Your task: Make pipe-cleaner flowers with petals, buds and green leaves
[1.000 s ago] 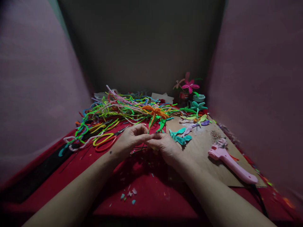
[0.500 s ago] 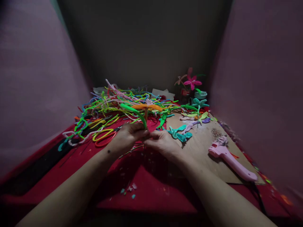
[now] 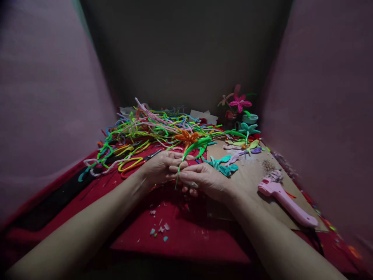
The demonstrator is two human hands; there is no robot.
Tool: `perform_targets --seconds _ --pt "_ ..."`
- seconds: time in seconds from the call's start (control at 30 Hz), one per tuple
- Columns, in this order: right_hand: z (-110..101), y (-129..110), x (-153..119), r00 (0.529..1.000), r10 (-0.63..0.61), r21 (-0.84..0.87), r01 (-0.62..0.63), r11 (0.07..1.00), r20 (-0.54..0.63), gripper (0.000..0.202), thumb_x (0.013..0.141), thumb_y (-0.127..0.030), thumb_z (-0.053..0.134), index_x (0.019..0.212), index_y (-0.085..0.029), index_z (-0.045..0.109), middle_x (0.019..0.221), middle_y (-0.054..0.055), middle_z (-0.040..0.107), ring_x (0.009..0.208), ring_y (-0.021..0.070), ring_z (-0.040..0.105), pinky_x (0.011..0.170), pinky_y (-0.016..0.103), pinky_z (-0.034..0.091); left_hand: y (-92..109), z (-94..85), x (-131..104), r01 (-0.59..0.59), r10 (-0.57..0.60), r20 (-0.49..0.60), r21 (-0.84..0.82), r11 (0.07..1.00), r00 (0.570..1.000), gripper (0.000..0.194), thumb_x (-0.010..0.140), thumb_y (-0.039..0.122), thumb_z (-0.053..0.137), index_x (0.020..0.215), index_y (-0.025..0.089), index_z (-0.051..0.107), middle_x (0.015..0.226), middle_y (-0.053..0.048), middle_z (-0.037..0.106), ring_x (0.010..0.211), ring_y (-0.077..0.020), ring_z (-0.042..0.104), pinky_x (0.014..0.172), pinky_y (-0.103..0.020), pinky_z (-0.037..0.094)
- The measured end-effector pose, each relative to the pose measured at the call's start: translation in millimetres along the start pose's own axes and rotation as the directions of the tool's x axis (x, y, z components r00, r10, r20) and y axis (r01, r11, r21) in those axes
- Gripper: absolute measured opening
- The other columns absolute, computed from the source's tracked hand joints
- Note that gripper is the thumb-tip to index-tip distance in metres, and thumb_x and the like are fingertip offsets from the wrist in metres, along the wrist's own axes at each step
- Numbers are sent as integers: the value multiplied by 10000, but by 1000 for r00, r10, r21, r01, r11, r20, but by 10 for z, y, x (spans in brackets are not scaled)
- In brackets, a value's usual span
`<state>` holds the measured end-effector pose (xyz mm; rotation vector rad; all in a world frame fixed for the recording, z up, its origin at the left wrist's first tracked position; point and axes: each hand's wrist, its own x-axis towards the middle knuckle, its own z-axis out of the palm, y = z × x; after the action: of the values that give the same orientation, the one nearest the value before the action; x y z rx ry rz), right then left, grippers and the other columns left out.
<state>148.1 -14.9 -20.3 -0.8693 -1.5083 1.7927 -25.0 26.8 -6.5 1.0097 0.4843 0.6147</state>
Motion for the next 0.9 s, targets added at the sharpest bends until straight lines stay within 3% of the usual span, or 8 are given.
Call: perform_targets --seconds 0.23,0.4,0.5,0.6,0.7,0.77,0.83,0.9 --pt "-9 115 -45 988 29 -29 -34 999 -152 225 750 -354 596 741 -137 654 598 32 612 443 84 493 418 202 363 -87 -41 143 93 -93 14 -5 996 996 216 736 146 575 922 42 611 517 55 390 384 -14 226 327 -136 199" --pt "38 134 30 961 44 1 -45 999 -273 151 728 -282 555 677 -151 610 522 14 577 393 85 463 326 176 280 -155 -113 204 105 -105 -53 7 994 993 151 702 138 578 827 55 597 509 45 424 374 -21 283 323 -139 216" --pt "58 116 54 958 62 -11 -68 998 -281 146 720 -286 555 673 -156 601 564 14 593 391 78 462 309 170 270 -184 -105 219 115 -102 -117 110 987 988 62 691 142 566 674 84 555 465 42 420 359 -31 333 327 -147 232" --pt "53 111 61 963 58 -36 -70 997 -263 143 729 -286 549 685 -162 603 596 16 605 407 76 469 316 169 273 -151 -51 194 139 -55 -254 324 936 966 155 732 207 533 608 118 509 441 28 461 318 -41 351 323 -167 241" --pt "47 119 54 961 63 -88 -89 992 -270 166 743 -289 526 663 -164 601 513 4 563 375 74 440 317 177 265 10 -37 57 225 49 -408 594 773 912 207 779 307 489 704 127 557 488 9 529 310 -54 372 328 -178 238" --pt "51 123 44 959 66 -92 -95 991 -275 170 742 -296 527 657 -167 598 511 3 559 375 75 439 319 180 269 173 -99 -122 252 155 -424 753 608 892 186 758 287 505 776 127 597 563 -9 576 403 -81 469 395 -192 324" --pt "59 124 37 961 68 -61 -88 994 -268 164 733 -303 539 655 -169 592 550 9 578 393 76 455 325 178 280 330 -228 -353 316 311 -428 881 351 848 190 737 263 511 829 145 629 671 -25 621 546 -116 548 525 -223 407" --pt "64 124 33 963 76 -31 -86 996 -258 165 723 -312 553 650 -168 586 557 9 582 398 77 462 329 178 289 438 -402 -592 456 412 -434 889 49 802 199 738 254 493 836 160 639 819 -56 647 734 -168 588 668 -261 429"
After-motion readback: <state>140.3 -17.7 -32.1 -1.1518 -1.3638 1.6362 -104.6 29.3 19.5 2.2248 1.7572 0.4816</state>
